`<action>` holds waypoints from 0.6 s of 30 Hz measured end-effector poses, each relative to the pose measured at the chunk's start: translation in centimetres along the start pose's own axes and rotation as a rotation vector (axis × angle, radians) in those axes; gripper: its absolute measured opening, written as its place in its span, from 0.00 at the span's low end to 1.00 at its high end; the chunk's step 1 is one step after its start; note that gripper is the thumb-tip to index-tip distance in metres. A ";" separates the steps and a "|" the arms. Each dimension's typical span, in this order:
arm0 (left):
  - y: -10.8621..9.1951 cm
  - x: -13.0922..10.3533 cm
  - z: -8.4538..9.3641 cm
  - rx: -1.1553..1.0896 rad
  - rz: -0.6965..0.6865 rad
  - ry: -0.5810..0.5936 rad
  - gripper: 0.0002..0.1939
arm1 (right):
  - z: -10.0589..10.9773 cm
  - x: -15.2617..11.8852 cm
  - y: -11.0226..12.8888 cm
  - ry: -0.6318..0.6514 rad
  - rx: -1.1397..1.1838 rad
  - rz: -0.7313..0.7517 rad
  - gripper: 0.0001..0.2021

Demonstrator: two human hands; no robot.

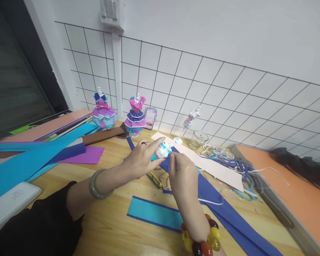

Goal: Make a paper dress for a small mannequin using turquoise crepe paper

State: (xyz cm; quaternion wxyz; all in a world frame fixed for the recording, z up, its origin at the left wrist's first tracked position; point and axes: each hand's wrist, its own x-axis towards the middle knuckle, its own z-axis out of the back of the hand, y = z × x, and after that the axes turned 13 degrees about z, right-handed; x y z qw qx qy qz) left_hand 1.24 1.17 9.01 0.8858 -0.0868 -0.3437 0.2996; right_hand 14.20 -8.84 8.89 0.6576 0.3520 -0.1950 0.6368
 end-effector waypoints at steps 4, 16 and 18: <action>-0.4 -0.1 0.1 -0.013 -0.007 -0.008 0.32 | 0.0 0.0 0.1 -0.015 0.052 -0.135 0.15; -0.2 0.1 0.1 0.008 0.019 -0.023 0.31 | 0.4 0.3 0.3 0.003 0.153 -0.076 0.15; -0.2 0.0 0.1 0.032 -0.039 -0.032 0.31 | 0.4 0.2 0.2 0.025 0.107 -0.078 0.16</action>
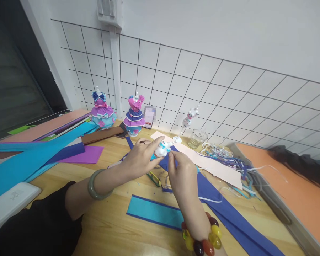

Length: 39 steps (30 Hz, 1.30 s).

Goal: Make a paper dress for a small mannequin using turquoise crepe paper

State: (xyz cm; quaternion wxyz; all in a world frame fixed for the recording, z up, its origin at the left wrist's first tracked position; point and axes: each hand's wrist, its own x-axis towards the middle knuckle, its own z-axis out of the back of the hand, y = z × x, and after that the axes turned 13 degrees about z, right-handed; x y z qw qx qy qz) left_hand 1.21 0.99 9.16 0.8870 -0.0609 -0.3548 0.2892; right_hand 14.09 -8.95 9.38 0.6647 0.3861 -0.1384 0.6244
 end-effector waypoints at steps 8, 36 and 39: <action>-0.1 -0.3 -0.3 0.011 -0.050 0.036 0.27 | 0.2 0.0 0.1 0.021 -0.052 -0.072 0.14; 0.3 0.1 -0.2 -0.080 0.062 0.147 0.31 | 0.6 0.1 -0.4 0.071 -0.072 0.006 0.11; 0.3 0.3 0.1 -0.107 0.109 0.143 0.31 | 0.6 0.1 -0.5 0.050 0.008 -0.023 0.12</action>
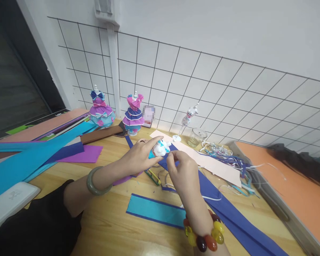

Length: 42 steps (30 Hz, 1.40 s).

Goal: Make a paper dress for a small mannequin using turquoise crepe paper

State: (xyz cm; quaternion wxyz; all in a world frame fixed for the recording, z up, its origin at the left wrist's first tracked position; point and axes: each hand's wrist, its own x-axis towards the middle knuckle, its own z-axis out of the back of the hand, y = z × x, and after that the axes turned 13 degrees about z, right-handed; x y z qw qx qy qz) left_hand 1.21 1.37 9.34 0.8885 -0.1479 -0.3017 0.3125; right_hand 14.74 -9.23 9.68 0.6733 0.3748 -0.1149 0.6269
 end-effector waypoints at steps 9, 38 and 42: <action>0.2 0.0 0.1 0.040 -0.074 -0.011 0.31 | 0.1 0.2 0.2 0.062 -0.107 0.075 0.13; 0.0 0.0 0.4 -0.078 -0.018 0.106 0.31 | -0.1 0.1 -0.1 0.006 -0.103 0.057 0.11; -0.1 0.0 0.9 -0.127 0.058 0.118 0.32 | 0.1 0.2 -0.2 -0.030 0.082 -0.018 0.12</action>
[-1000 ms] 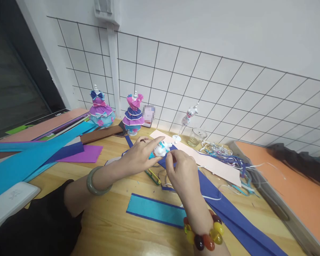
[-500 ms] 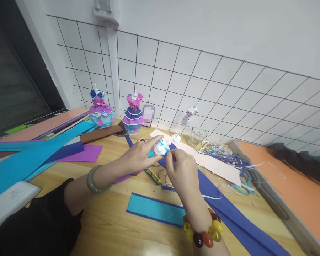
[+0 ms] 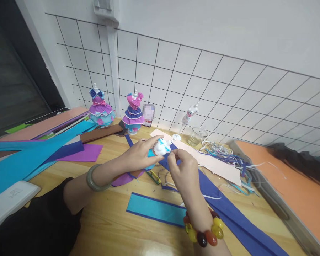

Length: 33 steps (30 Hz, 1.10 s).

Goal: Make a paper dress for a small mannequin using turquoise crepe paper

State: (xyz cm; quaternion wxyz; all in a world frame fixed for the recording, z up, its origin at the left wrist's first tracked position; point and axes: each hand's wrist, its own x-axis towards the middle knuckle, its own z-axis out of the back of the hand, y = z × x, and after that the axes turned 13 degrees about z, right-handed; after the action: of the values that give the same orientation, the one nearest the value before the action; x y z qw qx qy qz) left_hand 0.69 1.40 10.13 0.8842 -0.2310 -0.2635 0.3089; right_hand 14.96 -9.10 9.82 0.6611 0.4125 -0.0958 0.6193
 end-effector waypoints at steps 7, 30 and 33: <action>0.2 0.2 0.4 -0.009 0.005 -0.016 0.31 | 0.1 0.2 -0.1 0.077 0.132 -0.005 0.15; 0.4 0.2 0.1 0.012 -0.073 0.004 0.33 | 0.2 0.2 0.2 0.105 0.068 -0.045 0.17; 0.3 0.2 0.2 0.002 -0.066 0.010 0.32 | 0.2 0.2 0.3 0.107 0.092 -0.049 0.17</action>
State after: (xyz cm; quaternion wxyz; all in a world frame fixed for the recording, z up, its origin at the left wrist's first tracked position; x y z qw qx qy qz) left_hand 0.54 1.78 10.15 0.8955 -0.2226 -0.2664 0.2785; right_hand 14.81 -9.14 10.25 0.6606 0.4110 -0.0217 0.6278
